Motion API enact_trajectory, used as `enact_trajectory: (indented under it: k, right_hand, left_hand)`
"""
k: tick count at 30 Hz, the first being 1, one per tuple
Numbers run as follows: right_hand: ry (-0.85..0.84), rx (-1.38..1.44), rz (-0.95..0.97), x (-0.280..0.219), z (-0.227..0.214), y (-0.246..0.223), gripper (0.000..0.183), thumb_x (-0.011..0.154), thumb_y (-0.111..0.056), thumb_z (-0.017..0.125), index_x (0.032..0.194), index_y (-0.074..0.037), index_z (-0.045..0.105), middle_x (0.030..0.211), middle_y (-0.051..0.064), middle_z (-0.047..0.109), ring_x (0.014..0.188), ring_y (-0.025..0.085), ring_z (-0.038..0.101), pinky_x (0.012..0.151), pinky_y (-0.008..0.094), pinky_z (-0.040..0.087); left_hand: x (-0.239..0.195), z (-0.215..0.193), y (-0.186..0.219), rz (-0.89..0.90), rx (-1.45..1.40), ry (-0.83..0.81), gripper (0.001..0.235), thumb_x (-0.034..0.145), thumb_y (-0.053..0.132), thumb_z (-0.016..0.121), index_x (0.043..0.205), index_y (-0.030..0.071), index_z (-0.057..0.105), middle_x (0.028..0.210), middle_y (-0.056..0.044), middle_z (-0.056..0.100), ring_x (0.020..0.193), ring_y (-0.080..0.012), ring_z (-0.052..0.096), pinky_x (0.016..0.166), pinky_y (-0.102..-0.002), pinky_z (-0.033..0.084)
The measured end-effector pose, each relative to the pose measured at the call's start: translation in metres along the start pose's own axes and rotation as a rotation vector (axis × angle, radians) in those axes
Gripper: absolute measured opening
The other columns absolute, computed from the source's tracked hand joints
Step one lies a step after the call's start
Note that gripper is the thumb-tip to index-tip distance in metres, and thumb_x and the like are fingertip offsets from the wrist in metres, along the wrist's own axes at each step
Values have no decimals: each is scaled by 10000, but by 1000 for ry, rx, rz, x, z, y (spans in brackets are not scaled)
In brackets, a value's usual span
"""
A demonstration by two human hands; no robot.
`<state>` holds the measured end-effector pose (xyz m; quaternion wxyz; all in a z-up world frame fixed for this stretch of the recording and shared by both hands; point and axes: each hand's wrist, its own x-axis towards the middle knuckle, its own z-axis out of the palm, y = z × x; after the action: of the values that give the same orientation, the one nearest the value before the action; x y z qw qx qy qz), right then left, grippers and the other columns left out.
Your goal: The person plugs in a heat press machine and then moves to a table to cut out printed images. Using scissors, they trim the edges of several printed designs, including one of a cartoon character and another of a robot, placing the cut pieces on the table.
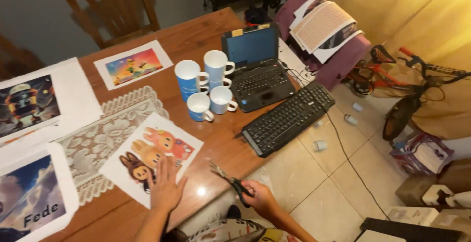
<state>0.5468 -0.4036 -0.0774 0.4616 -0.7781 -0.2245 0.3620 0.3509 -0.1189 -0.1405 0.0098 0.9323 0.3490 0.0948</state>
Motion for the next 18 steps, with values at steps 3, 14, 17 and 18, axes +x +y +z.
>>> enact_trajectory:
  k: [3, 14, 17, 18]
  right_hand:
    - [-94, 190, 153, 2, -4, 21, 333, 812, -100, 888, 1088, -81, 702, 757, 20, 750, 664, 63, 620, 599, 221, 511]
    - [-112, 286, 174, -3, -22, -7, 196, 827, -125, 882, 962, -28, 777, 761, 68, 780, 599, 119, 714, 566, 208, 583]
    - [-151, 277, 191, -5, -30, -23, 204, 840, -161, 875, 959, -38, 763, 763, 71, 783, 589, 138, 729, 533, 205, 548]
    - [-157, 276, 190, -3, -29, -21, 204, 840, -161, 875, 959, -38, 763, 763, 71, 783, 589, 138, 729, 533, 205, 548]
  left_hand:
    - [6, -19, 5, -12, -12, -128, 893, 965, 702, 284, 1659, 184, 65, 1725, -45, 73, 1574, -236, 74, 1228, -556, 32]
    - [-35, -75, 58, -99, -373, -275, 615, 973, 469, 508, 1452, 83, 507, 1704, -27, 264, 1555, -312, 260, 1215, -594, 248]
    - [-55, -55, 63, -91, -349, -259, 571, 967, 474, 531, 1418, 125, 559, 1650, -45, 370, 1561, -261, 277, 1233, -499, 264]
    - [-60, -51, 63, -96, -347, -258, 571, 967, 474, 531, 1418, 125, 559, 1650, -45, 370, 1561, -261, 277, 1233, -499, 264]
